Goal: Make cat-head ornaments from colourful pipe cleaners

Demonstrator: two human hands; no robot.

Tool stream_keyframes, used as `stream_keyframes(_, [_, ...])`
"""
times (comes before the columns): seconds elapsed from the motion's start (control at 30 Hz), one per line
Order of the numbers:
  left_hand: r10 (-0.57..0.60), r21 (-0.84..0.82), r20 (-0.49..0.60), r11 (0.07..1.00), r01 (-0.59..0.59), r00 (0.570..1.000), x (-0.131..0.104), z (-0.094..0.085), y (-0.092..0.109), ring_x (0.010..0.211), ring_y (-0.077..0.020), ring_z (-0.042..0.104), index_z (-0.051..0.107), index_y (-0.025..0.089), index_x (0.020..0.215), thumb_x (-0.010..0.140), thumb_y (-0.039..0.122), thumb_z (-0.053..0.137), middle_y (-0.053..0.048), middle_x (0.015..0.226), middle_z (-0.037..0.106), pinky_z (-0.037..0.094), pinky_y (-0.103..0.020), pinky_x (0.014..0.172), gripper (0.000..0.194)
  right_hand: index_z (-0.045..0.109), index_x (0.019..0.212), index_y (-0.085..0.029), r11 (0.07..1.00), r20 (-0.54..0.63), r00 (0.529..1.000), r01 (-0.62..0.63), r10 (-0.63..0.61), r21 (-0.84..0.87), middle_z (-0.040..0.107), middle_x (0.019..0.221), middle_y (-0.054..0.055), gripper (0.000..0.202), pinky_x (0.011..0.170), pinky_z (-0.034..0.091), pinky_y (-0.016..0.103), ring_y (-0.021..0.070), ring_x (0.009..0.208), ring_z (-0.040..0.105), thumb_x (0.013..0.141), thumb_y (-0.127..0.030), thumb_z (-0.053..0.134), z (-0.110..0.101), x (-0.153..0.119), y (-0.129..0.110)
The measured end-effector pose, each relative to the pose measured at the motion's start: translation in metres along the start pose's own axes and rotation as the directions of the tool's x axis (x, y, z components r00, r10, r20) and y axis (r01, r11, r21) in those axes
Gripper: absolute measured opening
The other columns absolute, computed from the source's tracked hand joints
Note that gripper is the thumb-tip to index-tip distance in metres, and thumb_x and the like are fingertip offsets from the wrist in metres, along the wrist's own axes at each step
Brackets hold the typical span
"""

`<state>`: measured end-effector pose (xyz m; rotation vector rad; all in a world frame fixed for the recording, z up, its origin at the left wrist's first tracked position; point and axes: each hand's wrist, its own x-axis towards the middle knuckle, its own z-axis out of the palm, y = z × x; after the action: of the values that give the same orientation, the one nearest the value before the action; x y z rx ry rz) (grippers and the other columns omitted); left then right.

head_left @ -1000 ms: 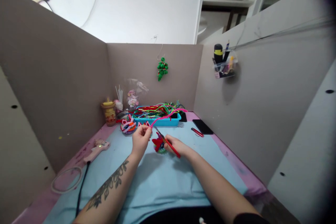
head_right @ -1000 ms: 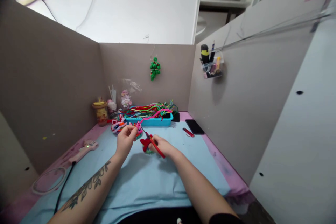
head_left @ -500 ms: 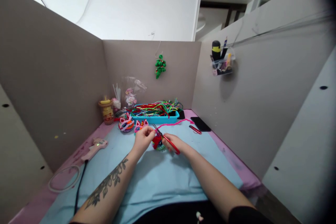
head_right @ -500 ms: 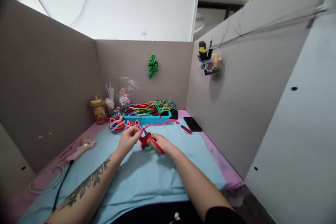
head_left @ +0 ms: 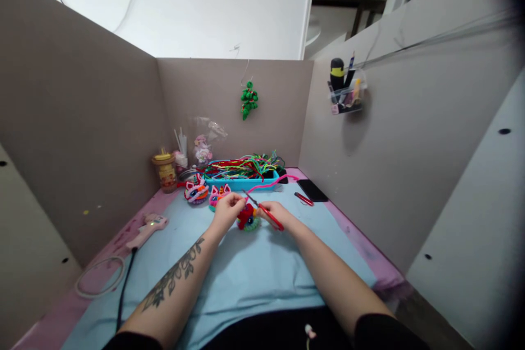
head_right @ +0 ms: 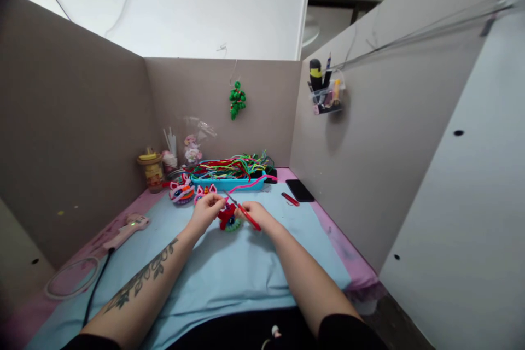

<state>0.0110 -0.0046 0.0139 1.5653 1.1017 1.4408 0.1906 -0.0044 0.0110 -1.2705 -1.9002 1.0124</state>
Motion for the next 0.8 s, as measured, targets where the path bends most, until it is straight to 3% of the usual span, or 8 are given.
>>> stream_keyframes(0.1, [-0.020,-0.012,0.008,1.000,0.020,1.000,0.001,0.001,-0.001,0.041,-0.0069,0.043,0.057,0.015,0.064,0.066,0.038,0.065,0.003,0.049,0.053,0.030,-0.018,0.040,0.024,0.053,0.062,-0.016,0.996,-0.116,0.992,0.032,-0.042,-0.081,0.044,0.052,-0.004,0.035,0.047,0.029,0.020,0.0089,0.049,0.040,0.075,-0.048,0.049,-0.011,0.005,0.005])
stream_keyframes(0.2, [-0.053,-0.028,0.027,0.998,0.054,0.998,0.000,-0.001,0.002,0.039,-0.0069,0.042,0.058,0.015,0.065,0.065,0.040,0.066,0.003,0.047,0.052,0.030,-0.018,0.039,0.026,0.055,0.064,-0.016,0.973,-0.236,0.971,-0.087,0.035,-0.213,0.050,0.055,-0.002,0.038,0.049,0.030,0.021,0.0111,0.054,0.045,0.076,-0.051,0.048,-0.023,0.011,0.017])
stream_keyframes(0.33, [-0.098,-0.087,0.043,0.991,0.102,0.994,-0.002,-0.004,0.006,0.043,-0.0086,0.047,0.063,0.014,0.070,0.064,0.042,0.067,0.001,0.051,0.055,0.037,-0.020,0.042,0.029,0.060,0.073,-0.017,0.785,-0.367,0.907,-0.379,0.208,-0.491,0.062,0.072,0.006,0.036,0.055,0.035,0.023,0.0175,0.069,0.056,0.072,-0.053,0.056,-0.037,0.019,0.039])
stream_keyframes(0.47, [-0.108,-0.123,0.021,0.986,0.109,0.994,-0.004,-0.003,0.007,0.054,-0.0114,0.054,0.068,0.013,0.077,0.061,0.040,0.070,-0.002,0.060,0.062,0.045,-0.022,0.052,0.031,0.064,0.082,-0.016,0.689,-0.374,0.900,-0.417,0.223,-0.593,0.064,0.090,0.012,0.026,0.064,0.042,0.029,0.0240,0.083,0.059,0.074,-0.040,0.058,-0.041,0.019,0.047])
stream_keyframes(0.57, [-0.107,-0.111,0.031,0.988,0.109,0.994,-0.006,-0.002,0.007,0.052,-0.0112,0.054,0.068,0.013,0.077,0.059,0.038,0.072,-0.002,0.060,0.063,0.044,-0.023,0.052,0.031,0.065,0.089,-0.017,0.825,-0.413,0.907,-0.172,-0.080,-0.538,0.061,0.096,0.011,0.020,0.075,0.044,0.031,0.0214,0.088,0.057,0.079,-0.031,0.055,-0.033,0.013,0.037])
stream_keyframes(0.63, [-0.106,-0.112,0.062,0.987,0.113,0.992,-0.007,-0.001,0.006,0.051,-0.0107,0.053,0.066,0.012,0.075,0.059,0.036,0.073,-0.002,0.059,0.063,0.044,-0.022,0.051,0.030,0.064,0.094,-0.018,0.875,-0.396,0.853,0.132,-0.340,-0.466,0.060,0.095,0.008,0.020,0.081,0.043,0.030,0.0176,0.088,0.056,0.083,-0.027,0.050,-0.023,0.008,0.027])
stream_keyframes(0.7, [-0.098,-0.122,0.100,0.986,0.110,0.990,-0.008,0.000,0.006,0.050,-0.0100,0.052,0.064,0.012,0.072,0.059,0.036,0.073,-0.001,0.057,0.061,0.042,-0.022,0.050,0.029,0.064,0.095,-0.019,0.829,-0.357,0.771,0.375,-0.527,-0.414,0.059,0.093,0.007,0.019,0.085,0.043,0.030,0.0171,0.091,0.055,0.085,-0.026,0.050,-0.012,0.004,0.018])
stream_keyframes(0.8, [-0.114,-0.143,0.166,0.980,0.138,0.979,-0.010,0.000,0.005,0.049,-0.0092,0.050,0.061,0.012,0.073,0.060,0.037,0.073,-0.001,0.056,0.060,0.039,-0.021,0.049,0.030,0.065,0.094,-0.020,0.734,-0.312,0.671,0.550,-0.672,-0.398,0.058,0.090,0.006,0.017,0.086,0.043,0.033,0.0178,0.092,0.054,0.085,-0.023,0.051,0.000,0.001,0.013])
